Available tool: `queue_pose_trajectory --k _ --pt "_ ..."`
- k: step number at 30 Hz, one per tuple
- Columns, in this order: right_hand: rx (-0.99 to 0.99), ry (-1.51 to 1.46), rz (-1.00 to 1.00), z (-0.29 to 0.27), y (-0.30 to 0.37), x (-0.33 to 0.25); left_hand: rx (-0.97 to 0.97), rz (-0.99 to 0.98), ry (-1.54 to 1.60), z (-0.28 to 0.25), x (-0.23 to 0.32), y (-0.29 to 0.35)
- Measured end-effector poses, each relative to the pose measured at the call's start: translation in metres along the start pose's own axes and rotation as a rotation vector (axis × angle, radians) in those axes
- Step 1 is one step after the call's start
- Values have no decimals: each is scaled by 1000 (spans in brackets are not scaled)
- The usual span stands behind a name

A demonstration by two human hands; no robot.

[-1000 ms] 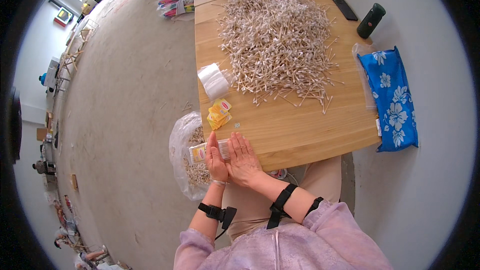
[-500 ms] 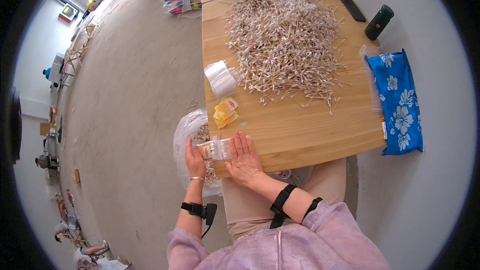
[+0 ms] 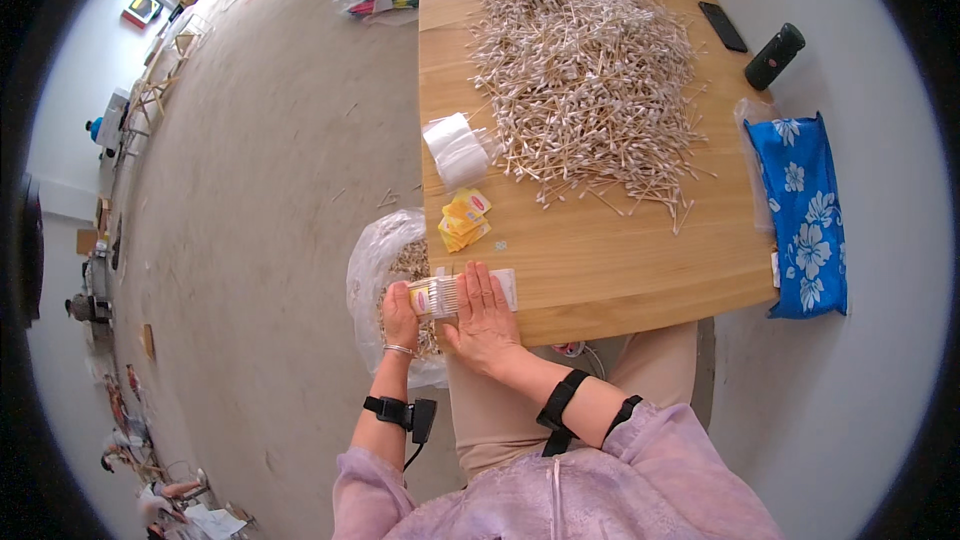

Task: Counting and sorting cotton swabs on a table and placing them into small plastic bags.

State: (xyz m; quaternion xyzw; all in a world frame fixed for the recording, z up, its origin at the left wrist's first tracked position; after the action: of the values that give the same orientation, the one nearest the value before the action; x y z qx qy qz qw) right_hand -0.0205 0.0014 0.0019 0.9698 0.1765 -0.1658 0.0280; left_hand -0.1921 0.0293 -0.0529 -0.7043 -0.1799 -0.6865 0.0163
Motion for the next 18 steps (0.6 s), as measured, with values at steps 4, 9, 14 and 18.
queue_pose_trajectory --k 4,9,14,18 --pt "14 9 40 6 -3 -1 34 156 -244 17 25 6" --pt "19 -16 25 8 -4 -11 79 181 -305 11 25 8" --pt "44 -21 20 9 -2 -11 114 186 -355 12 24 7" --pt "42 -22 11 11 0 -11 82 117 -292 9 15 4"
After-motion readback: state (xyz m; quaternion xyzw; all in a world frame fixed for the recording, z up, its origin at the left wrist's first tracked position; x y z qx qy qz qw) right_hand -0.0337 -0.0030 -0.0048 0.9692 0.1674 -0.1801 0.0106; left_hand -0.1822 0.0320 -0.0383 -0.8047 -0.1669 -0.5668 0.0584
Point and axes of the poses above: each hand's wrist, its own y-axis away from the middle knuckle, its own z-axis out of the palm, x = y × z, the point moved 3 cm from there along -y, towards the middle knuckle, and after that the axes turned 8 degrees about y, right-handed, at the moved point
